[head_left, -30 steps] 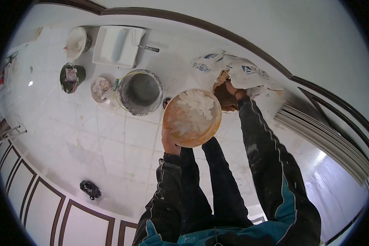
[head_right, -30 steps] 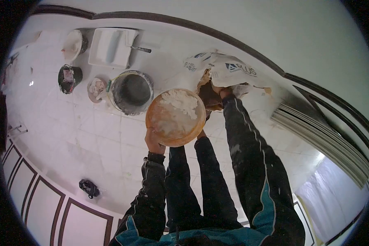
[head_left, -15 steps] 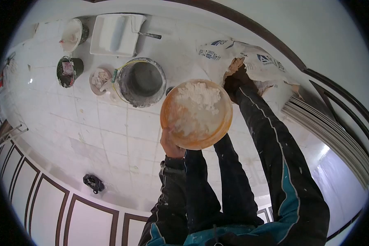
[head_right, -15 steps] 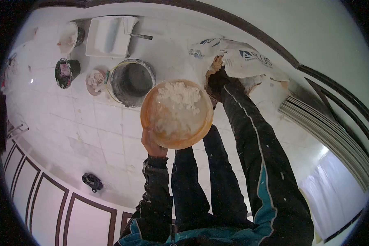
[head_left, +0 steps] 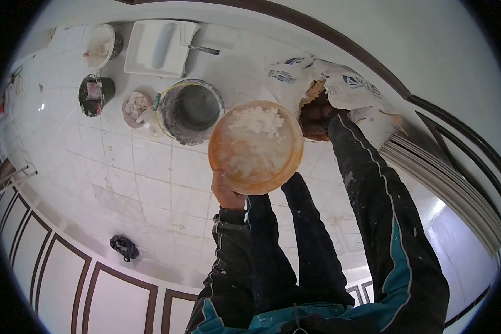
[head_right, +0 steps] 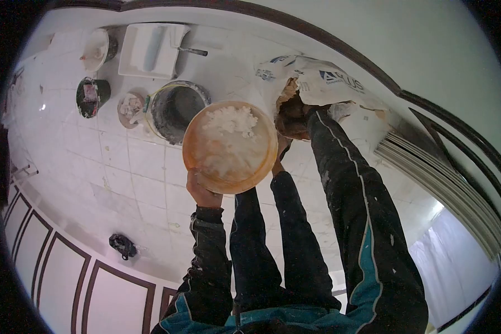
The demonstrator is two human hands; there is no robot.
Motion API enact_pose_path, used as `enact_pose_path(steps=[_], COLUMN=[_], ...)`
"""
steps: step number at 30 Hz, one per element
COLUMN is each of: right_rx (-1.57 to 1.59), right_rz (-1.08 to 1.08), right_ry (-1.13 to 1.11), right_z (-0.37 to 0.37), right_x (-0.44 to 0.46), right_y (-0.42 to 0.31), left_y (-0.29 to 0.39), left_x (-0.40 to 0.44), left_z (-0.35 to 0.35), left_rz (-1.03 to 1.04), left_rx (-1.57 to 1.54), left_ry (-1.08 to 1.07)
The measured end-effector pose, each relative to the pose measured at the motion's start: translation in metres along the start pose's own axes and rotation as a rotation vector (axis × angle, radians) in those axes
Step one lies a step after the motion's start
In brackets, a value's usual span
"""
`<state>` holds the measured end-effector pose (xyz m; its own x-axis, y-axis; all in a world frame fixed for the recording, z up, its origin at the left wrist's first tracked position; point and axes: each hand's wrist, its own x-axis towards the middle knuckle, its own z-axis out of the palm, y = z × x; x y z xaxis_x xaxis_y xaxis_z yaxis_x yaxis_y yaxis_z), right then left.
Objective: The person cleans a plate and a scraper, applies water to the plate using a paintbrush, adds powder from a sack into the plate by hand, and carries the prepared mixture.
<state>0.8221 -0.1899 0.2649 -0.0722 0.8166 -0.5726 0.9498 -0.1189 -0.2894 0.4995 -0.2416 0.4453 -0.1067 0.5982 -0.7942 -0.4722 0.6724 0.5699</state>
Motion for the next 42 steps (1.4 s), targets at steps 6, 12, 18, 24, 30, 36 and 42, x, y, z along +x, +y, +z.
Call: enact_pose_path(steps=[6, 12, 18, 24, 30, 36, 42], right_rx=[0.168, 0.26, 0.285, 1.032, 0.284, 1.509, 0.165], right_rz=[-0.025, -0.06, -0.062, 0.007, -0.065, 0.106, -0.048], right_ry=[0.122, 0.195, 0.184, 0.233, 0.297, 0.425, 0.468], right_z=[-0.025, -0.055, -0.067, -0.02, -0.021, 0.003, -0.059], right_x=[-0.012, -0.038, -0.053, -0.044, -0.054, -0.047, -0.07], right_y=[0.021, 0.034, 0.031, 0.062, 0.076, 0.083, 0.029], left_y=[0.013, 0.011, 0.008, -0.007, -0.008, -0.001, 0.006], left_x=[0.0, 0.002, 0.002, 0.008, 0.007, 0.004, 0.004], left_z=[0.013, 0.012, 0.016, 0.009, 0.013, 0.023, 0.026], left_rz=[-0.096, -0.09, -0.082, -0.088, -0.128, -0.184, -0.18], left_rx=[-0.285, -0.23, -0.286, -0.264, -0.303, -0.256, -0.313], left_ry=[0.069, 0.039, 0.012, 0.009, -0.013, 0.029, 0.016])
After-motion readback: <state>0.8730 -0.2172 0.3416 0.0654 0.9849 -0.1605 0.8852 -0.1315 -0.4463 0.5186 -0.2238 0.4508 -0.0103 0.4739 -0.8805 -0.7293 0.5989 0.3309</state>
